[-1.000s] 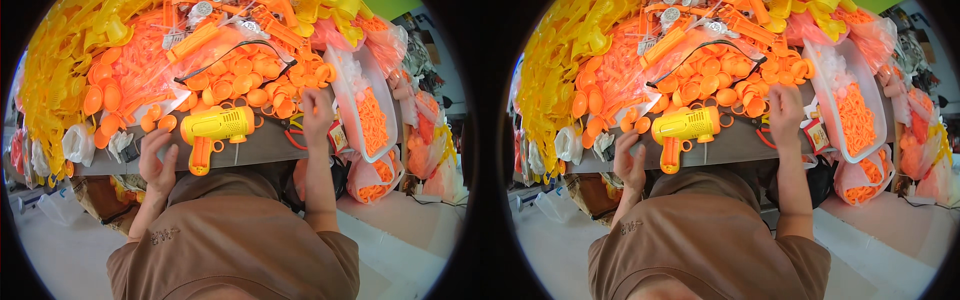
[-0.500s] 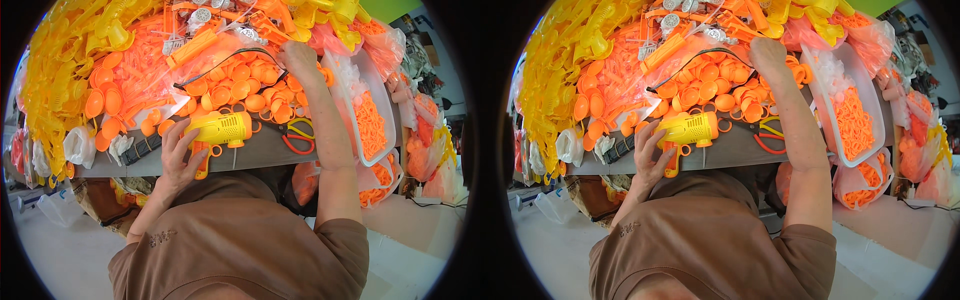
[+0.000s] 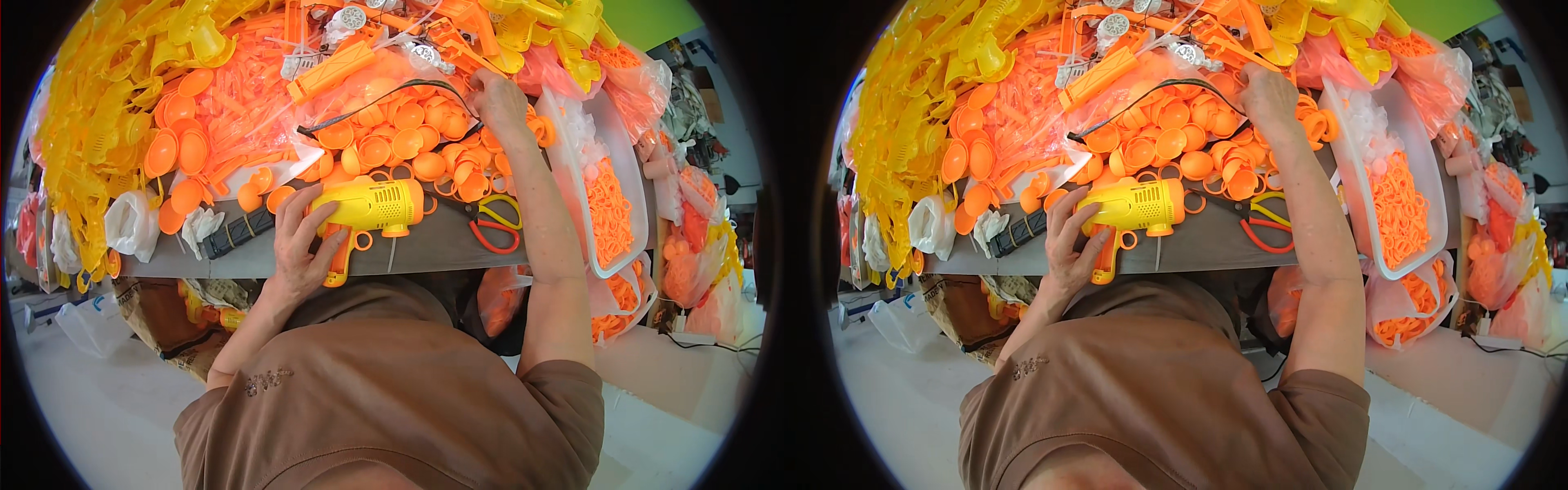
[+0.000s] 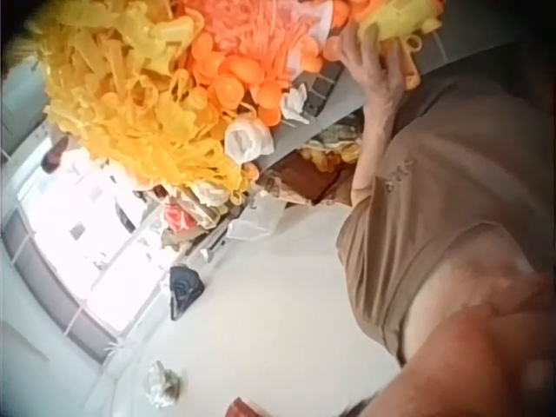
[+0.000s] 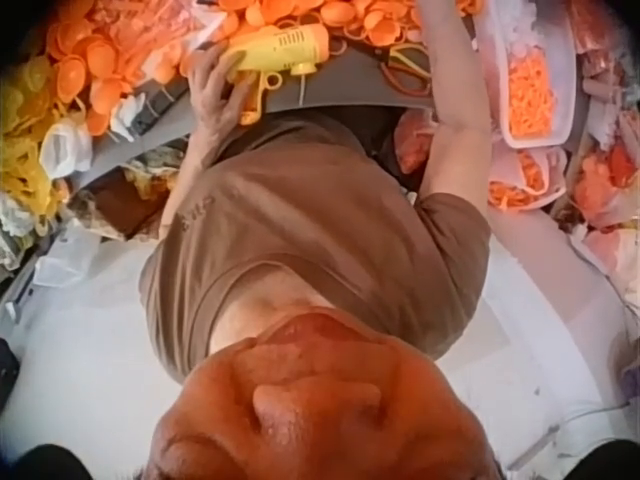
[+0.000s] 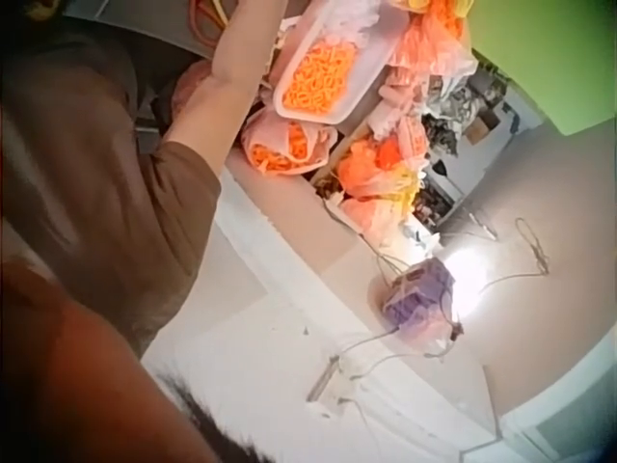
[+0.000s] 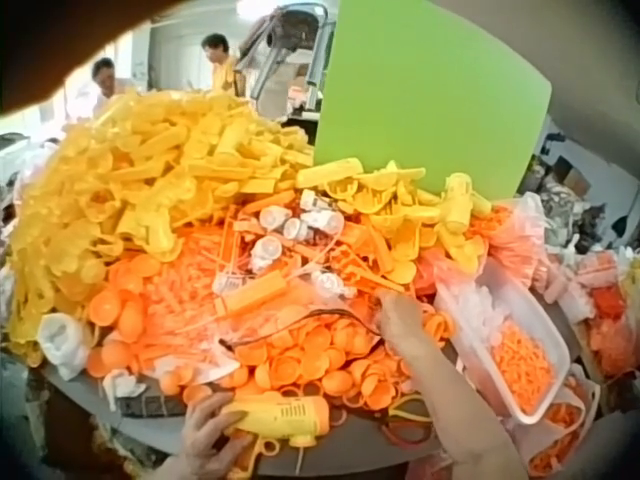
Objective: Assembling, testing, and preparing plastic toy guns for packaging at a production workstation.
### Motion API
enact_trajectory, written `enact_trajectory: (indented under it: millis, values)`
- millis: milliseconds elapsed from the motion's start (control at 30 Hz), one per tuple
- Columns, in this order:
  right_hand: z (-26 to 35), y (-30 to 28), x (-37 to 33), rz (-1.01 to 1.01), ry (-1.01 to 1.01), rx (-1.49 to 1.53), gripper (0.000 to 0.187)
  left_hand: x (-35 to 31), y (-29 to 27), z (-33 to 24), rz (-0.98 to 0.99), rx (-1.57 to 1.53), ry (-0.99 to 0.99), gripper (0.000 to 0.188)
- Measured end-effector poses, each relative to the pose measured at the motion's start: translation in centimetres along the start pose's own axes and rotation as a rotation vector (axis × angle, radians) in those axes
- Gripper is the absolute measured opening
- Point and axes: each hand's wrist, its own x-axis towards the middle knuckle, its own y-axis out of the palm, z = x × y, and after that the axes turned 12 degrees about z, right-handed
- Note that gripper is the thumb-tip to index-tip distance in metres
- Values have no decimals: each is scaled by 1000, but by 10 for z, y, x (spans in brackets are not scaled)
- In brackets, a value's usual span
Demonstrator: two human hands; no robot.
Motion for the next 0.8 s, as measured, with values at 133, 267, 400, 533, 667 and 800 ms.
enact_trajectory:
  millis: [133, 267, 400, 533, 667, 800]
  values:
    - [-9, 3, -2, -56, -18, 36, 22, 1, 0, 0, -4, -7, 0, 41]
    - [-24, -15, -7, -73, -94, 273, 22, 1, 0, 0, -9, -10, 2, 40]
    - [-16, -42, -21, 91, -91, 852, 19, -1, 1, 2, -19, -6, -2, 41]
    - [-23, -43, -28, 241, -91, 1138, 17, -1, 0, 1, -30, -10, -4, 41]
    - [-7, -39, -39, 190, -145, 1350, 15, 5, -7, -3, -81, -38, 34, 43]
    - [50, -48, -80, 271, -254, 1458, 11, 21, -24, -21, -120, -250, 28, 44]
